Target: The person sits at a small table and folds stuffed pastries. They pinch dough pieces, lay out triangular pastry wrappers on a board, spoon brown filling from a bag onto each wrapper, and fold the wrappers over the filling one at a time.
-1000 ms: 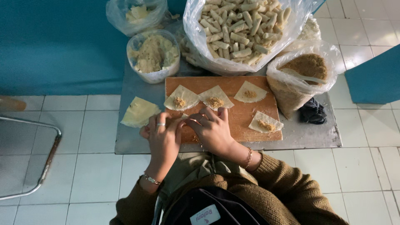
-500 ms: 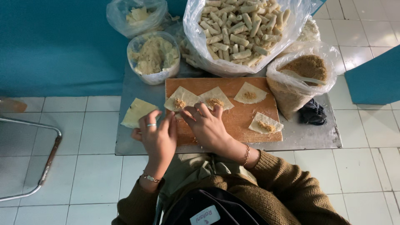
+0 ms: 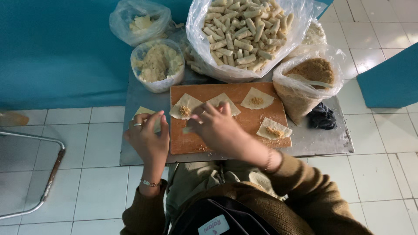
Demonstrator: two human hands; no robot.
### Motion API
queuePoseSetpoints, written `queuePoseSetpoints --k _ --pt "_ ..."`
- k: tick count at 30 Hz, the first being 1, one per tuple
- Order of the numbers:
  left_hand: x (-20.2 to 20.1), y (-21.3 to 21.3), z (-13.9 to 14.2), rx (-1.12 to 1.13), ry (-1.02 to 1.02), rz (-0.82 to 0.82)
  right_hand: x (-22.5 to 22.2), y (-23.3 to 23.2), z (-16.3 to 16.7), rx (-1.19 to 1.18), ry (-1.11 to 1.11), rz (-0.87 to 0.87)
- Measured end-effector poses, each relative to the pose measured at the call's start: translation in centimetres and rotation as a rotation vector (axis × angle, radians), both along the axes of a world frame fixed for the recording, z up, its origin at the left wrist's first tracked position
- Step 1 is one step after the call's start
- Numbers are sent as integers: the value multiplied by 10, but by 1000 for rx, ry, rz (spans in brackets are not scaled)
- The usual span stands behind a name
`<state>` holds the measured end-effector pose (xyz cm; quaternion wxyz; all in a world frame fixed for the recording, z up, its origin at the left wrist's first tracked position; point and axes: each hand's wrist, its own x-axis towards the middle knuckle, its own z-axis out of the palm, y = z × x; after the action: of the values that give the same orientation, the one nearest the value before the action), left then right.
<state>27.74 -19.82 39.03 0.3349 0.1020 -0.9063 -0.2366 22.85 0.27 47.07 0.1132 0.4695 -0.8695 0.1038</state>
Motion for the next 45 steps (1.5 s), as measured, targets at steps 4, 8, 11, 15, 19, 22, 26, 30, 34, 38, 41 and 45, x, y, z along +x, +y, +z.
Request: queuePoseSetpoints --k 4,8,11,15,19,22,26,30,34,38,41,45 --pt "-7 0 -4 -33 -9 -32 -33 36 68 208 -62 -273" --pt "-18 8 -7 -103 -8 -18 -27 40 77 -326 486 -373" --pt "-21 11 -9 -134 -42 -26 -18 23 37 -284 172 -291" --pt "-27 12 -7 -135 -96 -20 -41 10 -18 -114 -15 -363" --pt "-29 17 -3 -109 -113 2 -51 6 -48 -62 17 -380" --pt "-32 21 1 -67 -84 -42 -52 1 -51 -69 -9 -416" --pt "-37 24 4 12 -5 -165 -49 -4 -43 -102 -9 -434" --pt "-43 27 5 36 79 -264 -46 -7 -36 -159 -128 -431" --pt "-47 30 5 68 -17 -358 -45 -8 -39 -275 -188 -360" --pt "-44 28 6 123 6 -462 -48 -10 -49 -377 -230 -286" --pt "-41 22 8 137 10 -522 -49 -13 -56 -409 -167 -194" --pt "-42 8 13 122 -64 -611 -52 -18 -61 -279 -195 -164"
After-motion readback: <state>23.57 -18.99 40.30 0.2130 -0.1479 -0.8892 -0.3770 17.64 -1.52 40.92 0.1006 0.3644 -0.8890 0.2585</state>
